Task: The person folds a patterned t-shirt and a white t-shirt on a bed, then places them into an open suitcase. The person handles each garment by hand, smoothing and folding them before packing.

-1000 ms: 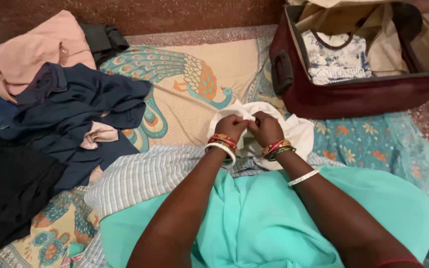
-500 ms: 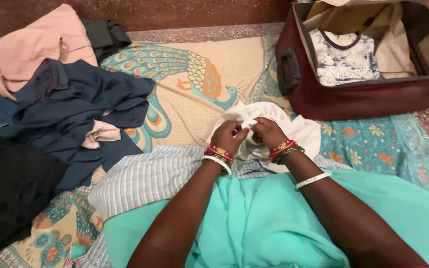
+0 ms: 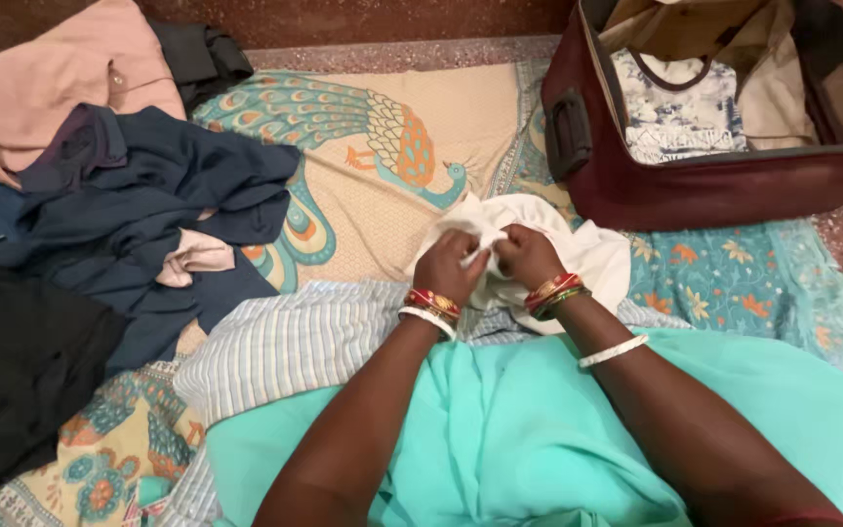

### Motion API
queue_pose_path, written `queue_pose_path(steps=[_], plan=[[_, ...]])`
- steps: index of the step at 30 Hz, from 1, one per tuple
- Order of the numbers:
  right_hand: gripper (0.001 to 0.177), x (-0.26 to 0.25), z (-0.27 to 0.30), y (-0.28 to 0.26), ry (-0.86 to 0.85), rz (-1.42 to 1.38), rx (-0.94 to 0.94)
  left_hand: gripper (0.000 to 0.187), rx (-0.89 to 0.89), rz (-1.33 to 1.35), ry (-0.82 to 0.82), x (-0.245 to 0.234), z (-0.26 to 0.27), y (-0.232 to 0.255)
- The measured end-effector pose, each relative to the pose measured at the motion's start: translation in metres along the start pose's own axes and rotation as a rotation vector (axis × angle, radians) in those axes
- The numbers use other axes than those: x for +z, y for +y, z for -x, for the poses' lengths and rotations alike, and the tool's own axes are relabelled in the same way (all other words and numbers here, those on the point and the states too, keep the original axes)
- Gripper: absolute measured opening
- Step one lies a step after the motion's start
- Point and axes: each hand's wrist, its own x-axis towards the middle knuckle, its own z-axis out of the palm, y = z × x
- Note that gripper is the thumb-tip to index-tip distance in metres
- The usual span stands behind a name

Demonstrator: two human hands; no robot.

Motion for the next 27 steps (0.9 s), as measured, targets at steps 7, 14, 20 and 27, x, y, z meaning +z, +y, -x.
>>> queue_pose_path(steps=[7,14,20,27], plan=[[0.018,0.003,-0.004,0.014,-0.147,-0.507,0.149,0.027,-0.122,0.053,-0.019,0.004,0.001,-0.010],[0.015,0.005,0.004,0.002,-0.202,-0.487,0.156,0.027,-0.384,0.270,-0.070,0.007,0.009,-0.022],[0.018,0.008,0.002,0.006,-0.186,-0.425,0.132,0.027,-0.329,0.383,-0.032,0.010,0.009,-0.026],[0.029,0.027,0.012,0.006,0.160,0.253,-0.176,0.024,-0.370,0.220,-0.058,0.007,0.003,-0.024]])
